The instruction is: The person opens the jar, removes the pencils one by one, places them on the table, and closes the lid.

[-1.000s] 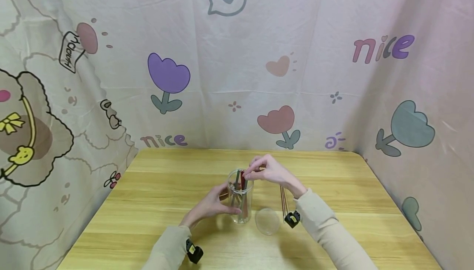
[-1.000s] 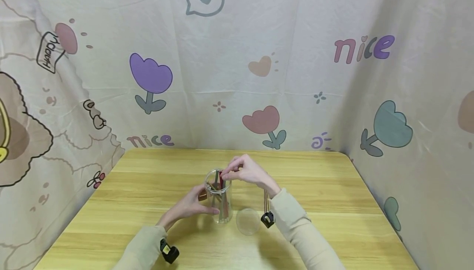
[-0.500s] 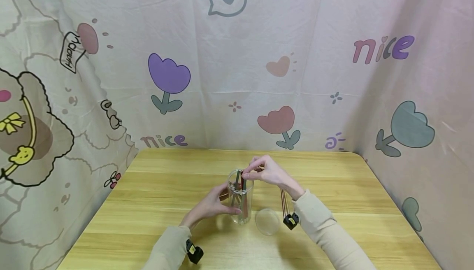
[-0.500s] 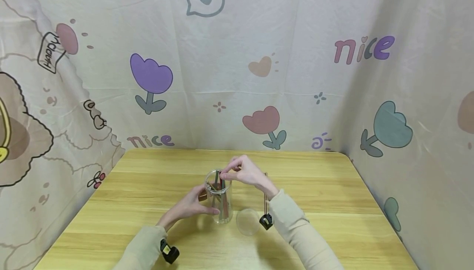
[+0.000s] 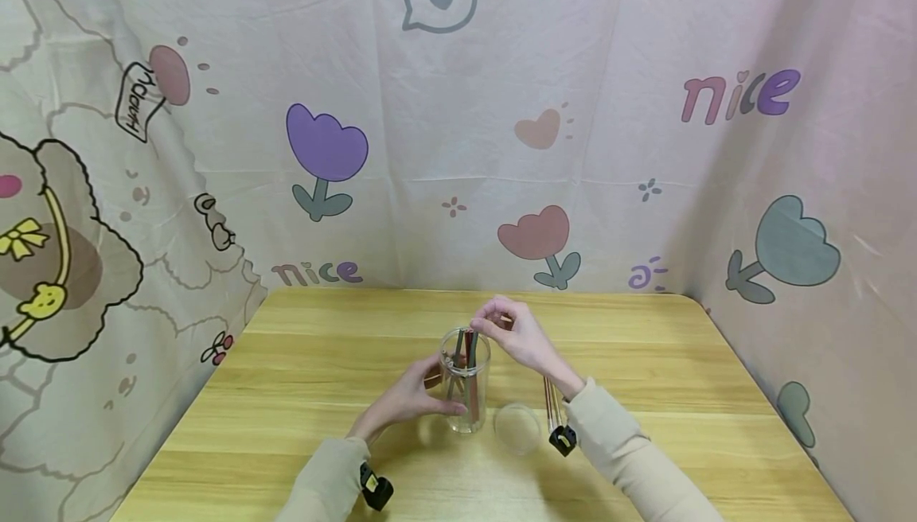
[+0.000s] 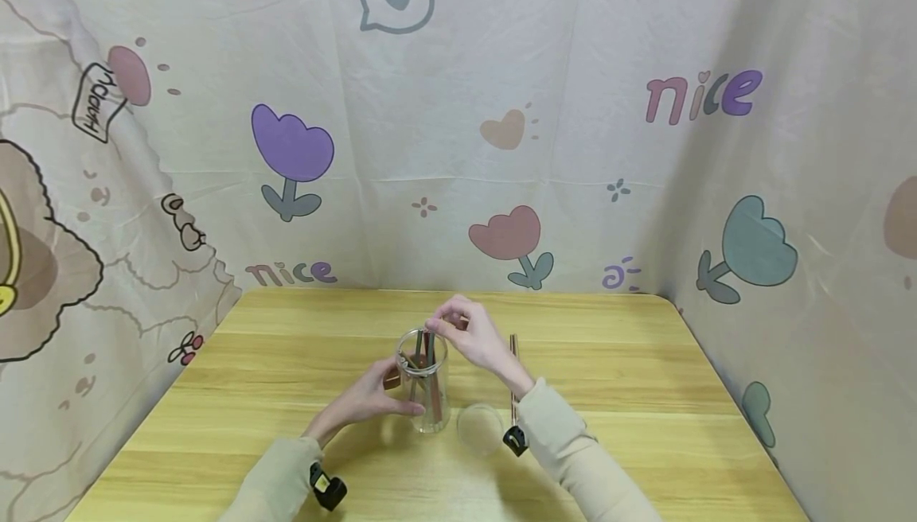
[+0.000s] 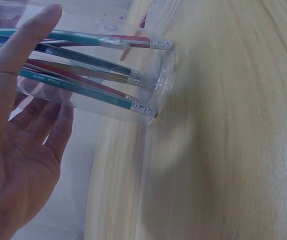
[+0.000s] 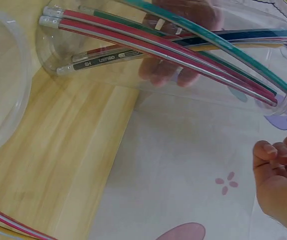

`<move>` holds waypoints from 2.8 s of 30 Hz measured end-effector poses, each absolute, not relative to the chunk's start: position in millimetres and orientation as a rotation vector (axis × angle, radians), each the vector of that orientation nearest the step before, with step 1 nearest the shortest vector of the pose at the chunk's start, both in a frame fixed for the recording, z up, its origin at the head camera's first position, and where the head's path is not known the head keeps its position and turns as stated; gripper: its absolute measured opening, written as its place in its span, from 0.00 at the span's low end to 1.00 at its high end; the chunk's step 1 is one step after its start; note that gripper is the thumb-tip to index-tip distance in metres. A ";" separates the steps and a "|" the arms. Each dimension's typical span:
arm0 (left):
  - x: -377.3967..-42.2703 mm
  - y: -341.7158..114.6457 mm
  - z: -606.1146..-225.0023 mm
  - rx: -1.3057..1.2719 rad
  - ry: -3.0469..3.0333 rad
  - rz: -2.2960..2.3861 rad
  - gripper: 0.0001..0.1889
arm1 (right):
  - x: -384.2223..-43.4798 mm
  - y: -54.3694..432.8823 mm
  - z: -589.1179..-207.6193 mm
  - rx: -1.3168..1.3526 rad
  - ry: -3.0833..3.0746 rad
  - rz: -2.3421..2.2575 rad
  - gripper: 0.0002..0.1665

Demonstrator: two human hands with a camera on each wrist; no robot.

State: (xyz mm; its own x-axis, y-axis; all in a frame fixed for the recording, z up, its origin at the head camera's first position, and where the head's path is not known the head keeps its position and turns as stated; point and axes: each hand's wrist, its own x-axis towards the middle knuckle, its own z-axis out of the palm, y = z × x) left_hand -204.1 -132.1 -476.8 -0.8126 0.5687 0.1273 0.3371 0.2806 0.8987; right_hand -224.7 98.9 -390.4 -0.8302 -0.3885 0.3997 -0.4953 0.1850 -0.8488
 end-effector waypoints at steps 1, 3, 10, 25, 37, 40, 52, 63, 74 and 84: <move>-204.1 -132.1 -476.8 0.840 2.329 1.550 0.40 | -224.2 98.7 -390.9 0.861 -2.335 1.753 0.04; -204.0 -132.3 -476.9 0.842 2.332 1.546 0.40 | -223.4 98.1 -391.0 0.830 -2.314 1.779 0.06; -204.0 -132.4 -477.7 0.833 2.330 1.549 0.40 | -222.6 97.8 -390.8 0.834 -2.168 1.854 0.11; -204.5 -132.1 -477.9 0.813 2.356 1.531 0.41 | -220.9 100.7 -386.0 0.845 -1.922 1.991 0.12; -203.6 -132.0 -476.1 0.820 2.357 1.540 0.40 | -220.5 112.5 -377.9 0.860 -1.913 1.985 0.15; -203.6 -131.7 -476.5 0.816 2.350 1.544 0.40 | -220.0 115.0 -376.4 0.866 -1.908 2.008 0.16; -202.9 -132.2 -476.1 0.815 2.338 1.545 0.40 | -216.1 125.9 -367.9 0.923 -1.761 2.087 0.13; -203.4 -132.0 -476.1 0.817 2.339 1.543 0.39 | -214.7 133.0 -360.8 0.905 -1.445 2.200 0.18; -203.6 -132.8 -477.1 0.824 2.347 1.535 0.40 | -211.6 142.2 -349.1 0.828 -1.230 2.281 0.13; -202.5 -132.2 -476.0 0.821 2.351 1.533 0.41 | -211.2 152.3 -344.3 0.725 -1.131 2.320 0.06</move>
State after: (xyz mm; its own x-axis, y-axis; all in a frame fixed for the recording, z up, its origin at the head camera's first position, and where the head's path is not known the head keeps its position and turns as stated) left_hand -202.5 -132.2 -476.0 -0.8207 0.5592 0.1175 0.3332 0.3012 0.8934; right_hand -211.2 152.3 -344.3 -0.7573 0.1679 0.6311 -0.6006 -0.5586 -0.5721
